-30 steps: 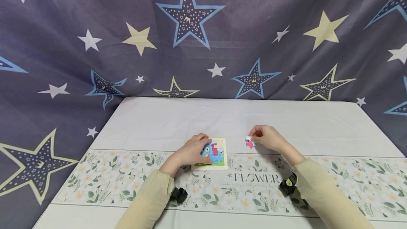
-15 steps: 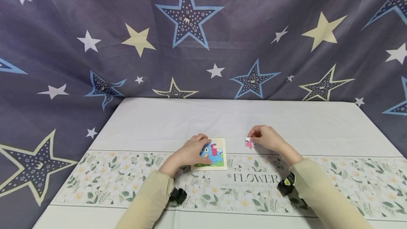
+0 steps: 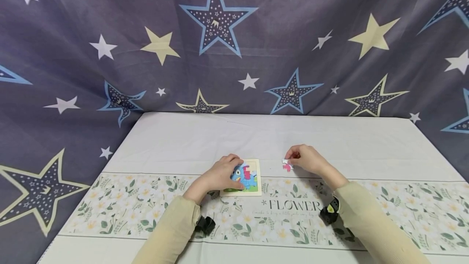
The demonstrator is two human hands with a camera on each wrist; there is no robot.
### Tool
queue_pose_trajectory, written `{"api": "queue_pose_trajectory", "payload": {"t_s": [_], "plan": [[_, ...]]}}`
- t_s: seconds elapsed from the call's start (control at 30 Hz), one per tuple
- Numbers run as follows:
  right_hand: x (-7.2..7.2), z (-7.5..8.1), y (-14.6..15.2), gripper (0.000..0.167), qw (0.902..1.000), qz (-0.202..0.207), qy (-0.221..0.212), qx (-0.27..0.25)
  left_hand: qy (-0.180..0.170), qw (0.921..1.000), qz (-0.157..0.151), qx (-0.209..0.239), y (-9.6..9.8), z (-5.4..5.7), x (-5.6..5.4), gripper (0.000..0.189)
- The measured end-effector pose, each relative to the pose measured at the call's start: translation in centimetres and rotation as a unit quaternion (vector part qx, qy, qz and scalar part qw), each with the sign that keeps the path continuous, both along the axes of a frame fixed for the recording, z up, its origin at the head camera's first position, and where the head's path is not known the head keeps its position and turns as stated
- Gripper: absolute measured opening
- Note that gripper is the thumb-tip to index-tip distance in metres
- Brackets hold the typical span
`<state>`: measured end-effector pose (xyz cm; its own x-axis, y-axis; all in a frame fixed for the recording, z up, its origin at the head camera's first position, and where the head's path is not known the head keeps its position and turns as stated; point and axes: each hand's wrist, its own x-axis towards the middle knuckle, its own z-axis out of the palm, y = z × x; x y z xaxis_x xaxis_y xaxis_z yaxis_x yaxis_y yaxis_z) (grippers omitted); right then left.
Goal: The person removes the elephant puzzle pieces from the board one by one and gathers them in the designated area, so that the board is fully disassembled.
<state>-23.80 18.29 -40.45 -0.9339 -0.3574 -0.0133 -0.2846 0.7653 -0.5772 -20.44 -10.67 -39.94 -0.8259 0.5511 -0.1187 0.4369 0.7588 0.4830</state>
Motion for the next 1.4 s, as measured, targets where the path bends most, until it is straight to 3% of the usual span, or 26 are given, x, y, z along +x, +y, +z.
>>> {"api": "queue_pose_trajectory", "payload": {"t_s": [0.97,1.4], "plan": [[-0.2,0.0,0.0,0.003,0.9999,-0.007,-0.009,0.005,-0.002,1.0000,-0.001,-0.001,0.0,0.2,0.1,0.073],[0.8,1.0,-1.6,0.010,0.9997,0.012,0.004,-0.022,0.000,1.0000,-0.008,-0.003,-0.1,0.0,0.0,0.074]]}}
